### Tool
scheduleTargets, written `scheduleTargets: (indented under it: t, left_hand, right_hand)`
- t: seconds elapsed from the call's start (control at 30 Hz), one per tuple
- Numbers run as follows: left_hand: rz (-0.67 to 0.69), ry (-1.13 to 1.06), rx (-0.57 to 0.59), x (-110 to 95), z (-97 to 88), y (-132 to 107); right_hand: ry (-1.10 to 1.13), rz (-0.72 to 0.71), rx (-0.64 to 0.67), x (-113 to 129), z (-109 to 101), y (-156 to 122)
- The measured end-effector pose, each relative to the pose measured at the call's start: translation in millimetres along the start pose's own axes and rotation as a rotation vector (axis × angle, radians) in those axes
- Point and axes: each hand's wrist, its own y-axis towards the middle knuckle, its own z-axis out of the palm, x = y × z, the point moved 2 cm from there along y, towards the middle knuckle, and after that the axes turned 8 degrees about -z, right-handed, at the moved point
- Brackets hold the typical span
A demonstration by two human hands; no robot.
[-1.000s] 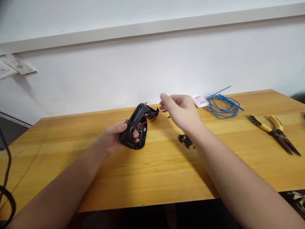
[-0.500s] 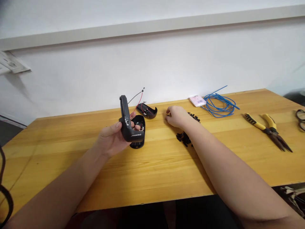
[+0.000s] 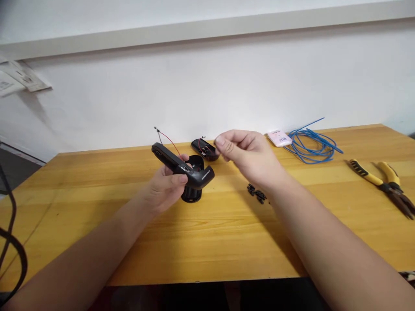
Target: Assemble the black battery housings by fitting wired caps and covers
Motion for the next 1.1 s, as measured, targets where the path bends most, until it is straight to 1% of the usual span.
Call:
scheduleTargets:
  t: [0.03, 0.07, 0.13, 0.27, 0.4, 0.47, 0.57, 0.63, 0.7, 0.83, 0.9, 1.0, 1.1]
  left_hand:
    - [0.019, 0.038, 0.007, 1, 1.3, 0]
    - [0.03, 0.083, 0.023, 2, 2.6, 0]
    - [0.038, 0.168, 0.051, 4, 3.9, 0]
    - [0.053, 0.237, 0.042, 4, 1.6, 1]
    - [0.095, 0.261, 0.027, 4, -0.8, 1]
    - [0.123, 0.27, 0.018, 6, -1.9, 1]
    - [0.149, 0.263, -0.001, 10, -4.2, 0]
    - [0.142, 0.25, -0.004, 11, -5.2, 0]
    - [0.138, 0.235, 0.007, 11, -5.0, 0]
    - [0.16, 0.187, 0.021, 6, -2.6, -1]
    - [0.177, 0.191, 0.03, 4, -1.9, -1]
    - [0.191, 0.217, 0.044, 3, -2.6, -1]
    - [0.177, 0.236, -0.006, 5, -5.5, 0]
  right_hand:
    - [0.155, -0.006, 0.035, 9, 8, -4]
    - [0.255, 0.002, 0.068, 15, 14, -8]
    - [0.328, 0.056, 0.109, 20, 23, -14]
    - [0.335, 0.129, 0.137, 14, 26, -16]
    - [0.264, 0.135, 0.191, 14, 26, -19]
    - [0.17, 0.056, 0.186, 18, 28, -21]
    - [-0.01, -0.134, 0.136, 24, 29, -25]
    - [-0.066, -0.233, 0.122, 26, 30, -27]
    - [-0.094, -0.275, 0.109, 27, 30, -29]
    - [-0.173, -0.258, 0.081, 28, 28, -32]
    - [-0.215, -0.296, 0.113, 30, 28, -31]
    - [-0.319, -0.405, 0.196, 34, 28, -31]
    - [-0.42, -0.494, 0.257, 33, 30, -31]
